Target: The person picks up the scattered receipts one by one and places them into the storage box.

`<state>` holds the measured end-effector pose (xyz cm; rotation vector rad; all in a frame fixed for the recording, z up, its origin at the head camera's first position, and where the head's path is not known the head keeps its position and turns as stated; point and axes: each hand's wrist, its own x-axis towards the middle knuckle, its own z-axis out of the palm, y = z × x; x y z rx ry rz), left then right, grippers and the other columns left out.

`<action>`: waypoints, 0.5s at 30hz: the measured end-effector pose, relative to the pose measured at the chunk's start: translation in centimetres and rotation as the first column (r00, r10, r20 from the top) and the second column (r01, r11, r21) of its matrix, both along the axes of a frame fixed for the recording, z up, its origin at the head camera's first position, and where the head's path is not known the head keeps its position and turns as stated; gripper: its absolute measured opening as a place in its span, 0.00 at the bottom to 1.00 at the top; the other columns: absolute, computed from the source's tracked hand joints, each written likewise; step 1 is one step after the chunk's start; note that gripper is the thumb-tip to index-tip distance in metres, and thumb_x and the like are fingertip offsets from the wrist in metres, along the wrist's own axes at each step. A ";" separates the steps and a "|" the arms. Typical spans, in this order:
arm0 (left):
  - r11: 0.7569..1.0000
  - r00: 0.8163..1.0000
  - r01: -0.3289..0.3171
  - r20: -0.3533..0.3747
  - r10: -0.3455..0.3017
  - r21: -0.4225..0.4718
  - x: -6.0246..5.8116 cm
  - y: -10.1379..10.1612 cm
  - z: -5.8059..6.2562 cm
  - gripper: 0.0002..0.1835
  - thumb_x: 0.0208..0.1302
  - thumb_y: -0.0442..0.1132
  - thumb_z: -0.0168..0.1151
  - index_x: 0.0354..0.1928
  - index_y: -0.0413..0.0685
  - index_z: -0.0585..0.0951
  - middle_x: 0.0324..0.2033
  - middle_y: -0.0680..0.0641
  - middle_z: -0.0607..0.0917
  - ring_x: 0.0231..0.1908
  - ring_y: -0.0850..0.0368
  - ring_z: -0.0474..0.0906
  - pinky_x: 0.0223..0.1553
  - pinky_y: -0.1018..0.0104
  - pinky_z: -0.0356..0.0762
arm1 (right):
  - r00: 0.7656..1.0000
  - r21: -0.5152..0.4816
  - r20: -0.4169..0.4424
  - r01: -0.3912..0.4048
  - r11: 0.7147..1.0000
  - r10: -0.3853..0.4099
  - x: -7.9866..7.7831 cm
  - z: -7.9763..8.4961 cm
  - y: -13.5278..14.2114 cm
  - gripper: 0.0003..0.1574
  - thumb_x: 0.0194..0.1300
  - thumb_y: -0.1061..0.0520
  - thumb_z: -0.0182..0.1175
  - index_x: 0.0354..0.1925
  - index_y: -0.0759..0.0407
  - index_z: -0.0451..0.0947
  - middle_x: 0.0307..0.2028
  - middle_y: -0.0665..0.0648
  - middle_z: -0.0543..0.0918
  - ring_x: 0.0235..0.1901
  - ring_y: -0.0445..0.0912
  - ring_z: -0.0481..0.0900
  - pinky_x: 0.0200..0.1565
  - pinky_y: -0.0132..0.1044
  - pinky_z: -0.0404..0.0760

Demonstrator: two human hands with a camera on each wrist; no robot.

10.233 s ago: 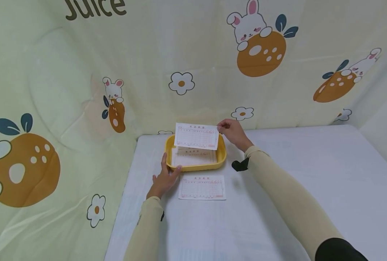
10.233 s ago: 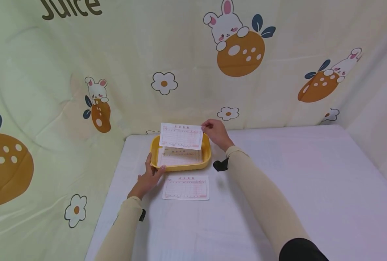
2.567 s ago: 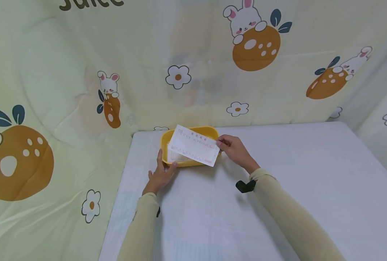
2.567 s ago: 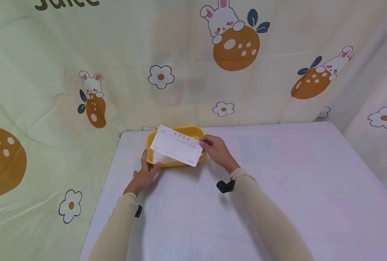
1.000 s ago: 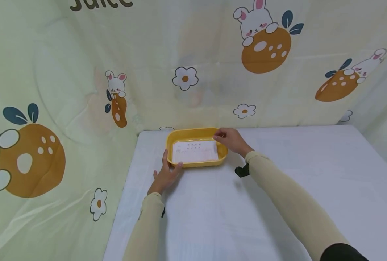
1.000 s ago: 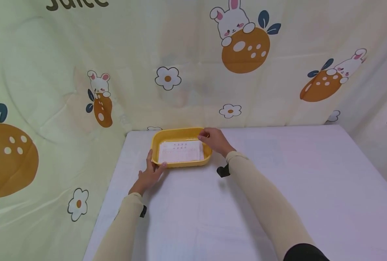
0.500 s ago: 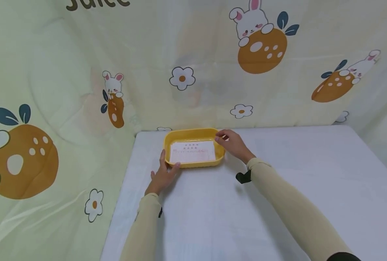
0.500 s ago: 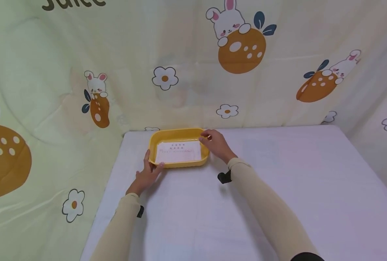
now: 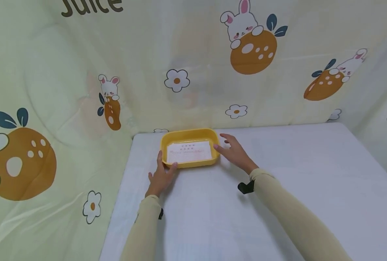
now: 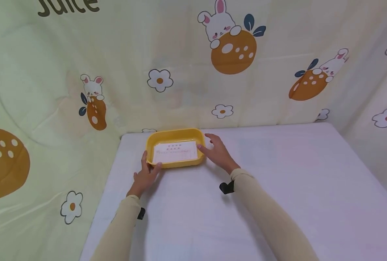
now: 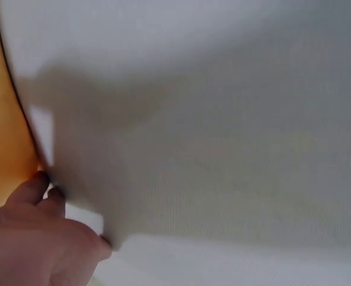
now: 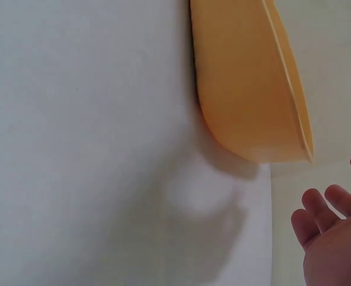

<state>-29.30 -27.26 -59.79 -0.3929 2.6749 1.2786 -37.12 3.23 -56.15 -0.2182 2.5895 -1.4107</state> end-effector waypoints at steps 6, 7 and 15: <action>0.998 0.998 -0.039 -0.046 0.036 -0.058 -0.2 -0.3 -0.3 0.54 0.78 0.66 0.56 0.87 0.60 0.33 0.81 0.35 0.61 0.78 0.34 0.61 0.77 0.29 0.27 | 1.000 0.029 -0.006 -0.021 0.999 0.021 0.5 -0.8 0.0 0.58 0.75 0.29 0.62 0.86 0.53 0.50 0.84 0.63 0.52 0.81 0.63 0.53 0.75 0.68 0.58; 0.996 0.998 -0.049 -0.051 0.046 -0.069 -0.2 -0.3 -0.3 0.54 0.78 0.65 0.57 0.87 0.60 0.33 0.80 0.35 0.63 0.78 0.34 0.62 0.77 0.28 0.29 | 1.000 0.040 -0.006 -0.020 0.999 0.021 0.6 -1.0 0.1 0.59 0.75 0.29 0.61 0.86 0.53 0.50 0.85 0.62 0.51 0.82 0.63 0.51 0.76 0.68 0.56; 0.959 0.991 0.004 -0.125 -0.042 -0.284 0.9 -1.1 -1.6 0.57 0.74 0.65 0.64 0.88 0.49 0.42 0.79 0.34 0.65 0.79 0.33 0.57 0.75 0.22 0.37 | 0.998 0.144 -0.049 -0.021 0.989 0.028 1.7 -2.5 0.6 0.60 0.75 0.29 0.60 0.86 0.58 0.49 0.86 0.65 0.45 0.83 0.64 0.43 0.77 0.71 0.45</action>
